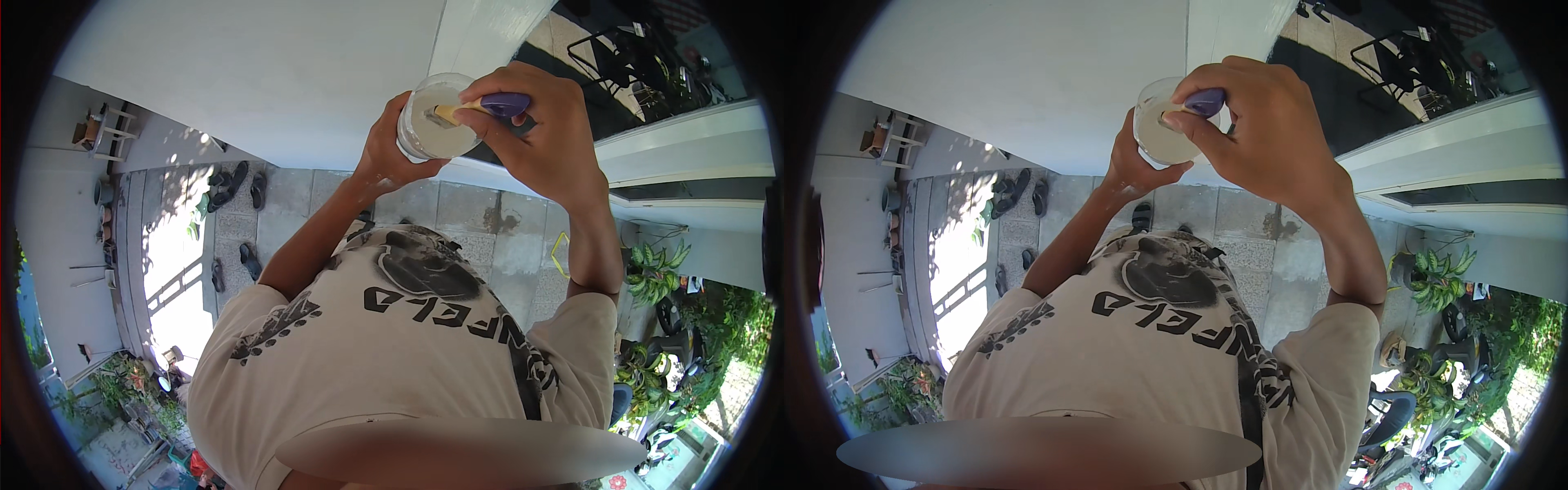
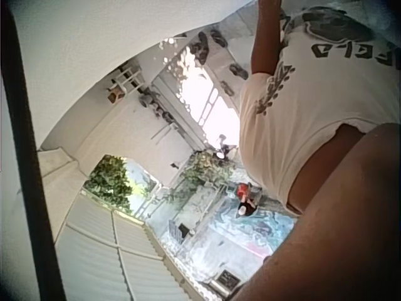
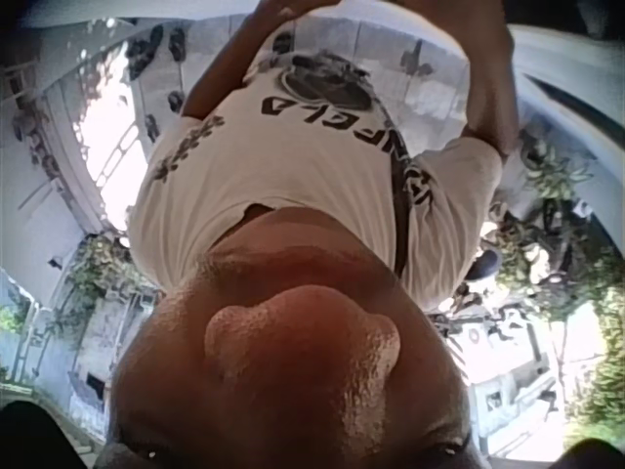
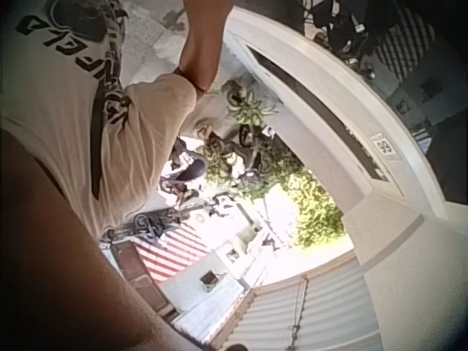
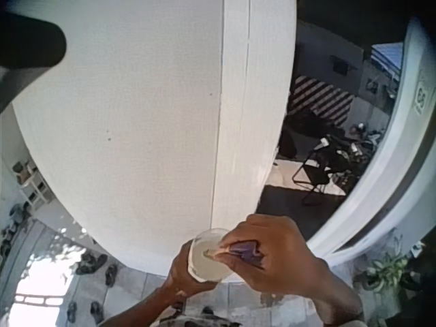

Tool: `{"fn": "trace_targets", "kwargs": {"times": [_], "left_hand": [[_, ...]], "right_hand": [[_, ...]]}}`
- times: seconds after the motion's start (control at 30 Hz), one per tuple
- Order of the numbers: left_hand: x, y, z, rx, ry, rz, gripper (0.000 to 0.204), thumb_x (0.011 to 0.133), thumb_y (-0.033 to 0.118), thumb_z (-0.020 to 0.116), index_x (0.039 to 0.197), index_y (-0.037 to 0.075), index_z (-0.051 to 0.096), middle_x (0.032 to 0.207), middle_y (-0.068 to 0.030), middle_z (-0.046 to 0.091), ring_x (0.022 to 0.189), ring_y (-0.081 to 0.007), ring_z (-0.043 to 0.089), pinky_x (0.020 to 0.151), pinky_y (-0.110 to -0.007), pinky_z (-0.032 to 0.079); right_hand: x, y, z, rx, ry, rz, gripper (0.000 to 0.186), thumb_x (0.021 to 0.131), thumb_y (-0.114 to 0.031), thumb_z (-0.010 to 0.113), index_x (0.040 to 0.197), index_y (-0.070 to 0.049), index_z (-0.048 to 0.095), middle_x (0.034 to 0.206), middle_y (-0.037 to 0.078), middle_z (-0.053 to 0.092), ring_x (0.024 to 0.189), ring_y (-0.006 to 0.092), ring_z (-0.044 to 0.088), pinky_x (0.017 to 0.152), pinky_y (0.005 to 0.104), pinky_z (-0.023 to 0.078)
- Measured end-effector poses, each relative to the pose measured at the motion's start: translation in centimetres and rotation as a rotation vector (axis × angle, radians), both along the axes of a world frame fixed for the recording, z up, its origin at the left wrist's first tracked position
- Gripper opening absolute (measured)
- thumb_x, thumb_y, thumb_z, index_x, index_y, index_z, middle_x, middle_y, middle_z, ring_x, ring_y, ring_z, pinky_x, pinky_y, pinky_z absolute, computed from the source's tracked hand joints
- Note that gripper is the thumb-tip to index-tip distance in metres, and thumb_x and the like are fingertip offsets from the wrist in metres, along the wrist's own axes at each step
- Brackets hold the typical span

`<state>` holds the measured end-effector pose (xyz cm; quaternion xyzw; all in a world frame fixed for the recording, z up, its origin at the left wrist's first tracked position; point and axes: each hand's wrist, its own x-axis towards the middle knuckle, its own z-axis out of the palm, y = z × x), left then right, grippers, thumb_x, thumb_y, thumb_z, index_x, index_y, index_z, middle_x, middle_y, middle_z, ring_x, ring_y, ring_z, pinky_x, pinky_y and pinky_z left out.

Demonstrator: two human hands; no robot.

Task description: The person paints a white door frame with white paint using a paint brush.

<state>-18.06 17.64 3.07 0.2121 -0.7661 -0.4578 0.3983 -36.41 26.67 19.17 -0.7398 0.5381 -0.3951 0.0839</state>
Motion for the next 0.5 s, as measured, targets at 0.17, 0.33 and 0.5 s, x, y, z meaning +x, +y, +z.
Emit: {"fn": "trace_targets", "kwargs": {"times": [0.17,0.33,0.5], "left_hand": [[0.0,-0.1,0.1,0.015,-0.015,0.037,0.093,0.067,0.022,0.093,0.142,0.003,0.042,0.124,-0.0159,0.066,0.113,-0.0275,0.067,0.098,-0.040,0.055],[0.0,-0.2,0.0,0.073,0.023,0.023,0.092,0.067,0.020,0.092,0.142,0.003,0.042,0.125,-0.0157,0.065,0.114,-0.0271,0.066,0.098,-0.040,0.054],[0.1,-0.1,0.3,0.050,0.023,0.027,0.091,0.067,0.018,0.092,0.142,0.002,0.042,0.125,-0.0161,0.065,0.114,-0.0273,0.066,0.098,-0.040,0.054]], "right_hand": [[-0.1,0.4,-0.7,-0.012,-0.004,0.000,0.016,0.083,-0.017,0.082,0.092,-0.005,0.075,0.075,0.006,0.068,0.058,0.0165,0.059,0.055,0.0295,0.045],[-0.5,0.9,-0.4,0.035,-0.096,0.068,0.016,0.082,-0.014,0.083,0.092,-0.005,0.074,0.076,0.007,0.068,0.059,0.0177,0.058,0.055,0.0316,0.045],[-0.5,1.4,0.1,-0.042,0.028,0.127,0.017,0.080,-0.010,0.084,0.093,-0.005,0.073,0.078,0.008,0.068,0.067,0.0216,0.062,0.058,0.0331,0.048]]}}
